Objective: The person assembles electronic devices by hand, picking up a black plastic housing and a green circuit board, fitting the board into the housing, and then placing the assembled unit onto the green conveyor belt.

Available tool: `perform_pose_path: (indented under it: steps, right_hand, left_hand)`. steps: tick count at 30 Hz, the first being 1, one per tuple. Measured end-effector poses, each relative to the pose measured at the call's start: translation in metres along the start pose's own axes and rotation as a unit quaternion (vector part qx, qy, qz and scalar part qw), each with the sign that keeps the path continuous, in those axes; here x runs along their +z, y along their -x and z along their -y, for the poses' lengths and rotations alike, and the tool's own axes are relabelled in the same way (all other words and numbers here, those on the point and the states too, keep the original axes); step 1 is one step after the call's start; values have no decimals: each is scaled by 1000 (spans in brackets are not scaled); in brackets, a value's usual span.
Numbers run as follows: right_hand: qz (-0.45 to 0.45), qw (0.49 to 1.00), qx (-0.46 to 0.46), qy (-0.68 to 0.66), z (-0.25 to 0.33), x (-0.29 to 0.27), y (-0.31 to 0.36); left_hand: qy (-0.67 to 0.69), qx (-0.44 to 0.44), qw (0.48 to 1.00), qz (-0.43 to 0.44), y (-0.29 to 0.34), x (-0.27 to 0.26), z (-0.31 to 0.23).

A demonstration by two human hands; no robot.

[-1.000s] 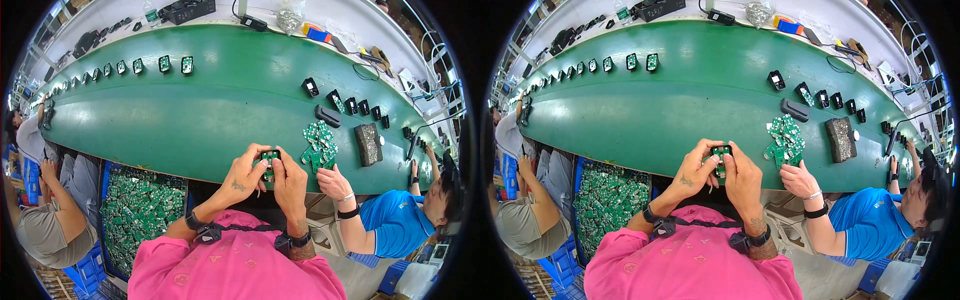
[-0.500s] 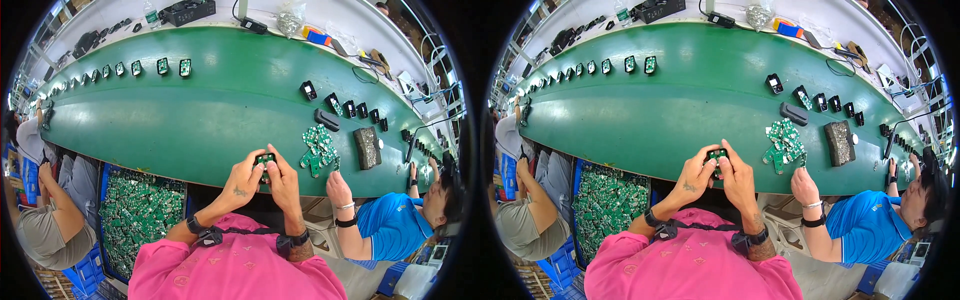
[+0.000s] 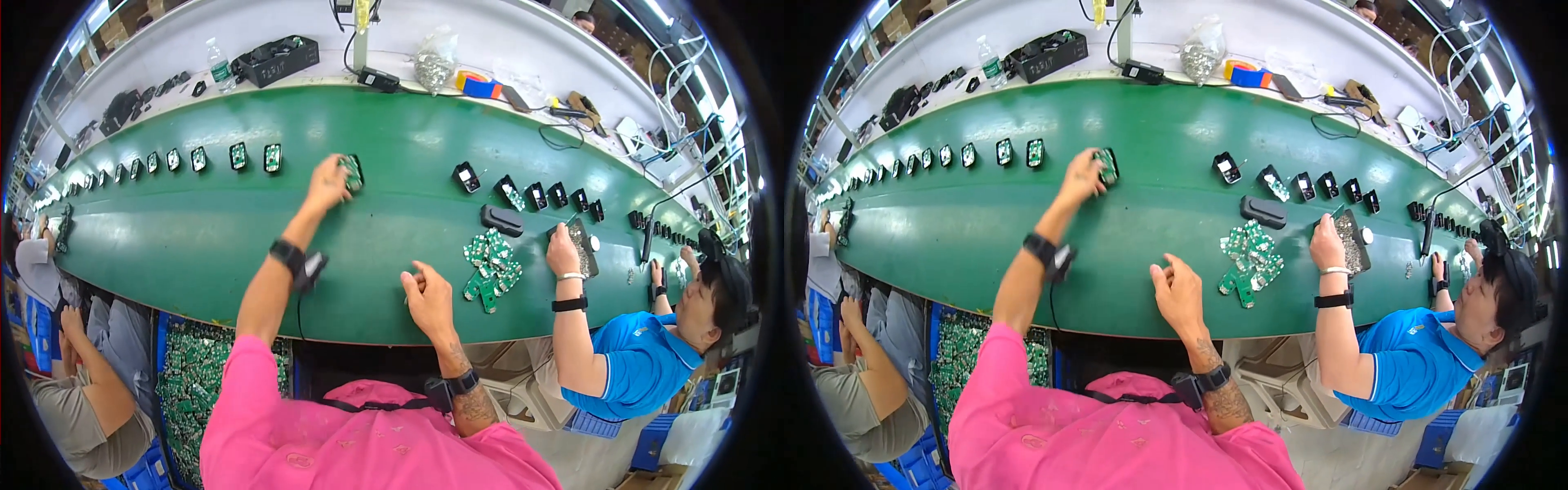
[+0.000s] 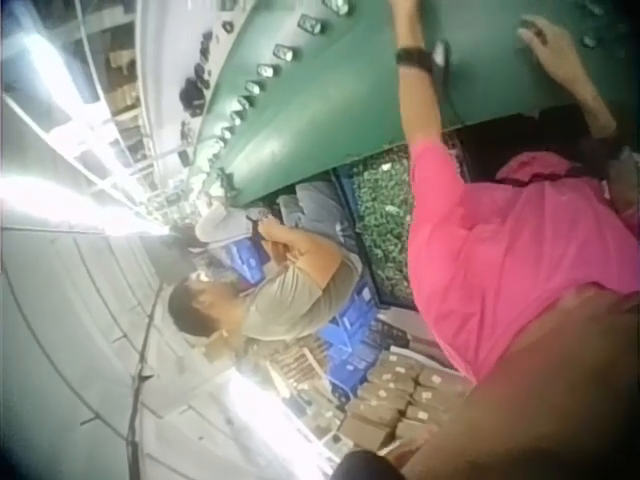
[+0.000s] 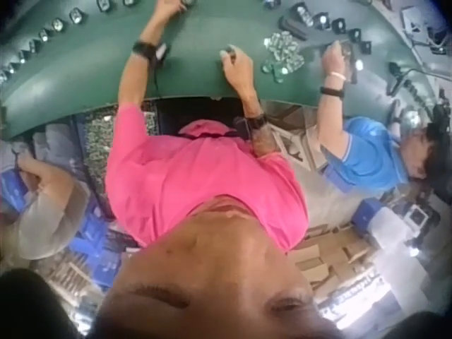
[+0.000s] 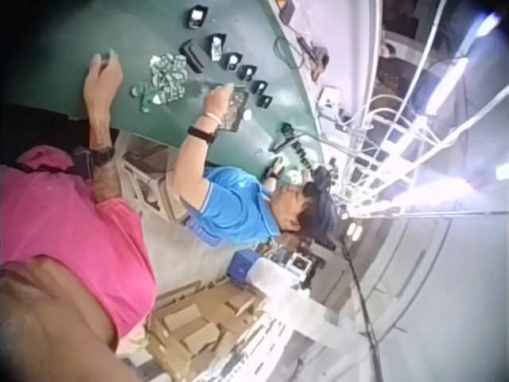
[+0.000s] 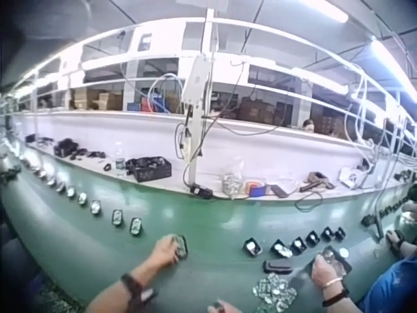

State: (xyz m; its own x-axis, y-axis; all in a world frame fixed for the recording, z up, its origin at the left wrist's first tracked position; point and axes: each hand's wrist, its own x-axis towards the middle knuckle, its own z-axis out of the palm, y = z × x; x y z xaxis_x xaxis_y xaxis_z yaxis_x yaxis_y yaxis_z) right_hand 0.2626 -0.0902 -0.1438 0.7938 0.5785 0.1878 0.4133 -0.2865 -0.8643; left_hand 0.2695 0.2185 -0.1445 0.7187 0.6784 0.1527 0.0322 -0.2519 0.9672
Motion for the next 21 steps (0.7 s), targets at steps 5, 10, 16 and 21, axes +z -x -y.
perform_pose_path:
  steps: [5, 10, 16, 21]
  right_hand:
    - [-11, 999, -4, 33, -11, -26, 3]
    - [-111, 991, -35, 69, -43, -69, 54]
    - [-188, 956, 101, 203, -31, -99, 48]
    - [-184, 945, 82, 258, -52, -105, 41]
  left_hand:
    - [-185, 88, 975, -87, -58, -18, 20]
    - [-441, 111, 872, -183, -56, -11, 1]
    - [-311, 124, 940, 62, -5, 162, -59]
    - [-348, 90, 931, 69, -18, 215, -40]
